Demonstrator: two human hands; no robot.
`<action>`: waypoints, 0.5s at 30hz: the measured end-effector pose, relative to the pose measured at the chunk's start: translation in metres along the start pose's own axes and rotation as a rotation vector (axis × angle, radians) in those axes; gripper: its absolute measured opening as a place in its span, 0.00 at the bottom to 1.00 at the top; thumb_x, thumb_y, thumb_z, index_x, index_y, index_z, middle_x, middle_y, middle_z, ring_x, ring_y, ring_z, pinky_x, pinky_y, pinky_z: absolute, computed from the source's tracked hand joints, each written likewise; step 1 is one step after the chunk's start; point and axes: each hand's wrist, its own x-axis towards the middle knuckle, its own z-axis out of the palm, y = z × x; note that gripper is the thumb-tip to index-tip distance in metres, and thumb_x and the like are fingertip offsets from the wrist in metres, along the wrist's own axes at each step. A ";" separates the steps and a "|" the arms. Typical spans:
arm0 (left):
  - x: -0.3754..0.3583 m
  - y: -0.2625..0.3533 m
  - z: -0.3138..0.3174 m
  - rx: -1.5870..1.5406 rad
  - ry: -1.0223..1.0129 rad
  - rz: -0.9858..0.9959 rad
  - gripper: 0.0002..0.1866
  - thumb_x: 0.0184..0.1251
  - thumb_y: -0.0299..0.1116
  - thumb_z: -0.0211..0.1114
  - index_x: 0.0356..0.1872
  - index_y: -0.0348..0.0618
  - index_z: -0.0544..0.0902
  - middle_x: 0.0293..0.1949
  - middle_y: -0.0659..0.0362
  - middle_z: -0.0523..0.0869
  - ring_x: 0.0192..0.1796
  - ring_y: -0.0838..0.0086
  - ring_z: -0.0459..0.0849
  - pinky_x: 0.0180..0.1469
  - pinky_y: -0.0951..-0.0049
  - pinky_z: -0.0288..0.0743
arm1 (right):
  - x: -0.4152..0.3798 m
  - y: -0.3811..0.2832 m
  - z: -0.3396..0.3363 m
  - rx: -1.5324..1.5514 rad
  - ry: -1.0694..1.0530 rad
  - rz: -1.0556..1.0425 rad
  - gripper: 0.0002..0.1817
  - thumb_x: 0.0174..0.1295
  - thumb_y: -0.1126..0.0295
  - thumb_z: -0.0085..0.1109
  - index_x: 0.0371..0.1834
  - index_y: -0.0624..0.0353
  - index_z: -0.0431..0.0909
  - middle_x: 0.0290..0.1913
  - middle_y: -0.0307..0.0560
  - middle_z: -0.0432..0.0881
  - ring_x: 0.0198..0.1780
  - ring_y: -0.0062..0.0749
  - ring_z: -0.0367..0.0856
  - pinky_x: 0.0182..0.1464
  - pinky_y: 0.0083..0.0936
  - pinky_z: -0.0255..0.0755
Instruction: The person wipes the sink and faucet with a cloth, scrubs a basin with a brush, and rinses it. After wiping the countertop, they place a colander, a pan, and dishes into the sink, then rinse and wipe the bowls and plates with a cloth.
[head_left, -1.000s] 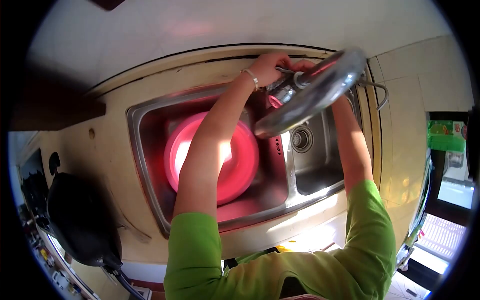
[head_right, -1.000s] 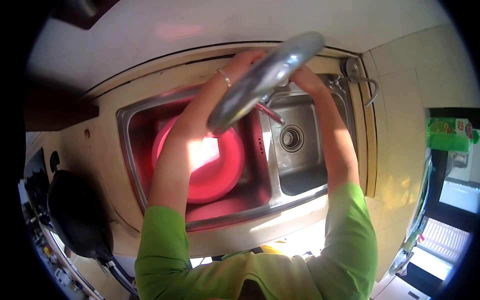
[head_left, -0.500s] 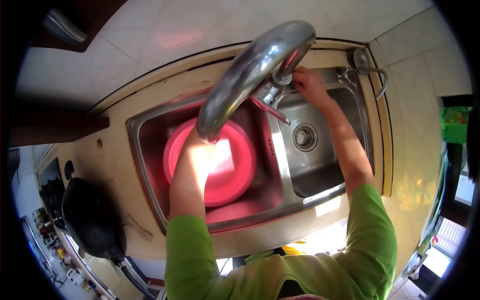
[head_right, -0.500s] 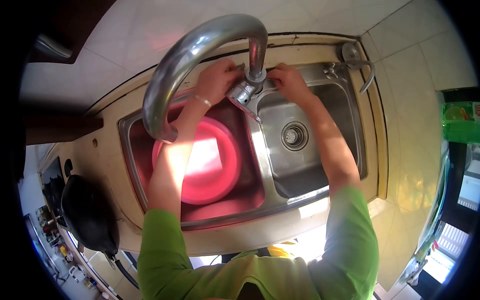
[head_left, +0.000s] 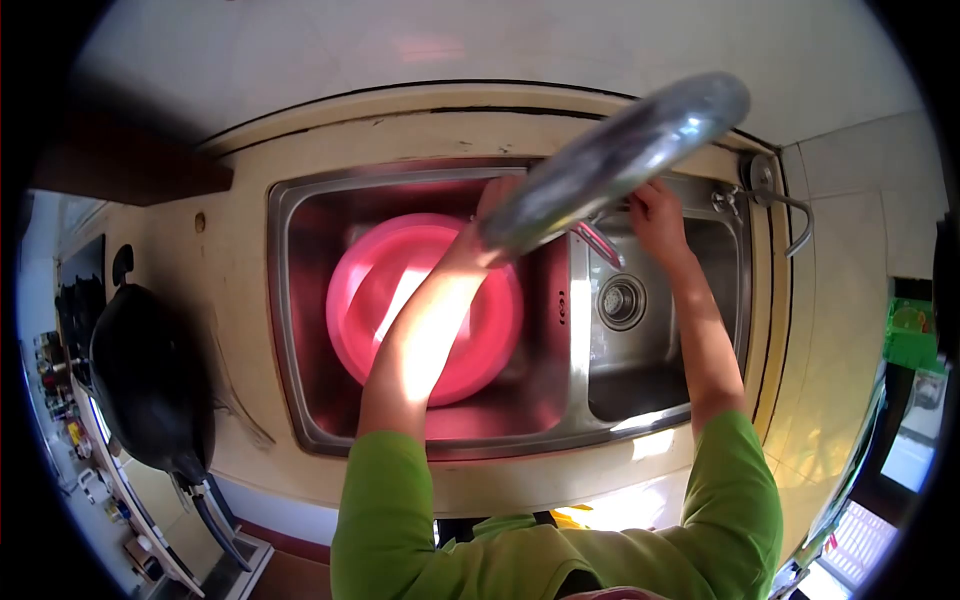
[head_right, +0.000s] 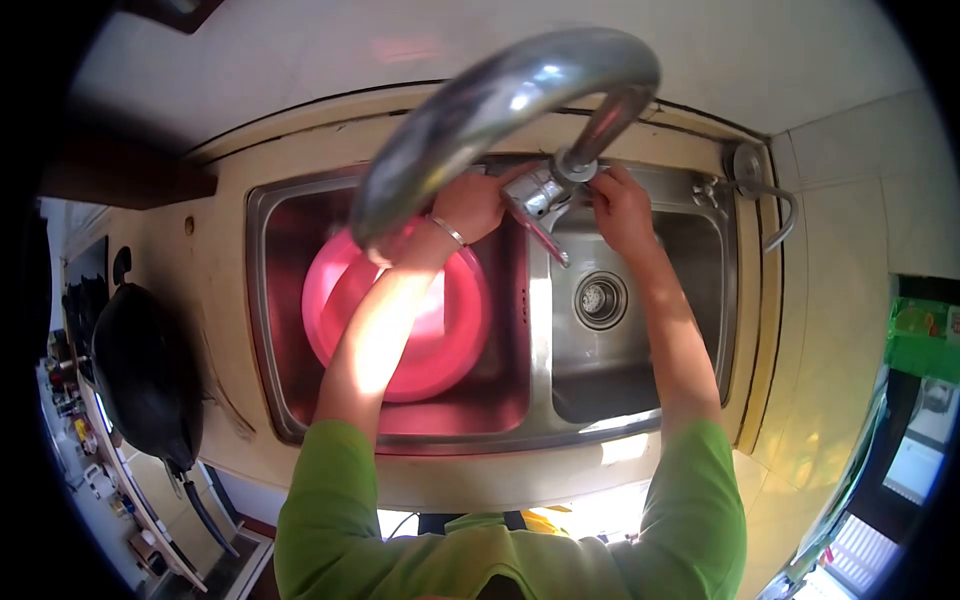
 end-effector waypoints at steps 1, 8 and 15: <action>0.000 0.004 -0.007 0.317 -0.212 -0.080 0.26 0.49 0.27 0.51 0.53 0.60 0.68 0.32 0.51 0.79 0.32 0.60 0.78 0.35 0.64 0.72 | 0.001 -0.001 0.002 -0.026 -0.012 0.027 0.10 0.45 0.80 0.50 0.30 0.55 0.75 0.32 0.47 0.74 0.34 0.45 0.73 0.33 0.33 0.68; -0.010 0.007 -0.012 0.275 0.058 0.077 0.32 0.46 0.47 0.54 0.58 0.68 0.58 0.23 0.55 0.80 0.26 0.61 0.79 0.27 0.65 0.72 | 0.008 -0.011 -0.002 -0.060 -0.042 0.024 0.14 0.45 0.82 0.46 0.36 0.56 0.74 0.42 0.50 0.73 0.41 0.49 0.72 0.39 0.34 0.67; -0.011 0.002 -0.017 -0.187 0.112 0.175 0.26 0.53 0.45 0.49 0.57 0.67 0.60 0.28 0.55 0.81 0.30 0.62 0.80 0.31 0.65 0.73 | 0.006 -0.015 0.002 0.045 -0.003 0.045 0.12 0.47 0.82 0.46 0.35 0.59 0.74 0.38 0.51 0.73 0.40 0.48 0.72 0.39 0.32 0.67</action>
